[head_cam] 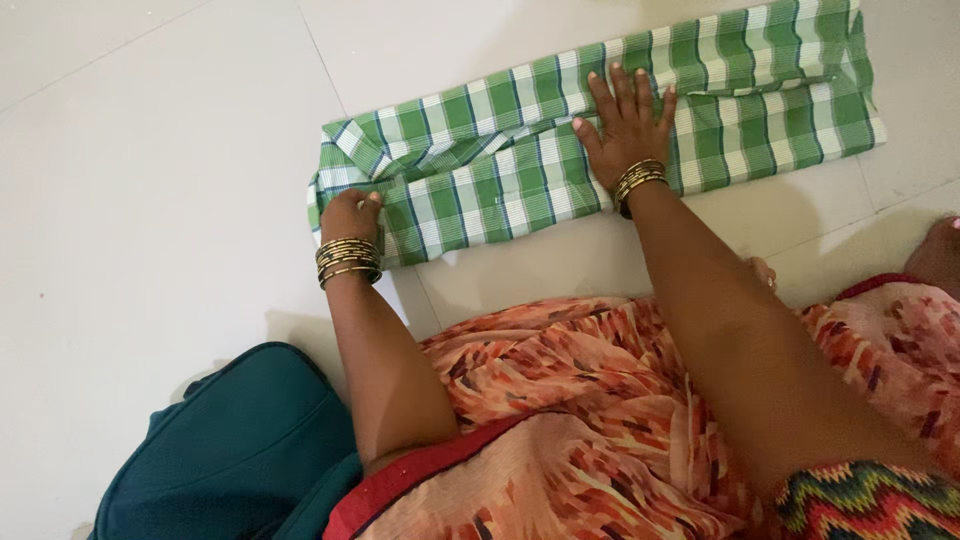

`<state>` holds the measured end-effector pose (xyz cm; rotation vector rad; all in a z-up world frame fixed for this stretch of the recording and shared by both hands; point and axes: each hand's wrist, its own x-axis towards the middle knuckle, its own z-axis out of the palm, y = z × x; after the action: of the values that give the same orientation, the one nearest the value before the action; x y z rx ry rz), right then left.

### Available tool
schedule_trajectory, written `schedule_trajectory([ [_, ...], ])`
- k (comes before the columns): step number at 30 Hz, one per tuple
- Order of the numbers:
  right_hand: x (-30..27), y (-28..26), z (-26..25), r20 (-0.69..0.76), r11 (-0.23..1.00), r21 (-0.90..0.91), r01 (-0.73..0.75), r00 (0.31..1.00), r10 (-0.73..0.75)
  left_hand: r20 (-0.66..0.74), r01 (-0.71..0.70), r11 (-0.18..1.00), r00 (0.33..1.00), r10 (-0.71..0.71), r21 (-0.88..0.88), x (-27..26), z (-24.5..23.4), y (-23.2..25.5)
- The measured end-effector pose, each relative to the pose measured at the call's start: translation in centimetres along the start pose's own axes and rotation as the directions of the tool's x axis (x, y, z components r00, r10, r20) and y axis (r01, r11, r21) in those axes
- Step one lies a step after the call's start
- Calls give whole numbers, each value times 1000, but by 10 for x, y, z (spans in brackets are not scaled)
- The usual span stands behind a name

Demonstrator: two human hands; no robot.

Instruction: The person folds a green checkered shirt while sitting on the floor, smoothing the fabric by hand and tucking the sleeves and sides to create a rectangular shape.

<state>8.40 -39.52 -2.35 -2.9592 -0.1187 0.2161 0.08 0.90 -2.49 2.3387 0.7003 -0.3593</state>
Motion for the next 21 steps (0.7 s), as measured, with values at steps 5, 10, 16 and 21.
schedule_trajectory([
  [5, -1, -2, -3, 11, 1000, 0, -12, 1000, 12, -9, 30, 999, 1000, -30, 35, 1, 4, -2],
  [10, -1, 0, -3, 6, 1000, 3, 7, 1000, -7, 61, 91, 994, 994, -95, 66, -1, 0, 5],
  [16, 0, 1, 1, 3, 1000, -7, 7, 1000, -7, 37, 101, 993, 994, -104, 66, 1, 1, 1],
  [21, 2, 4, 3, -4, 1000, -14, 15, 1000, -15, 54, 145, 985, 987, -151, 95, 0, -2, 1],
])
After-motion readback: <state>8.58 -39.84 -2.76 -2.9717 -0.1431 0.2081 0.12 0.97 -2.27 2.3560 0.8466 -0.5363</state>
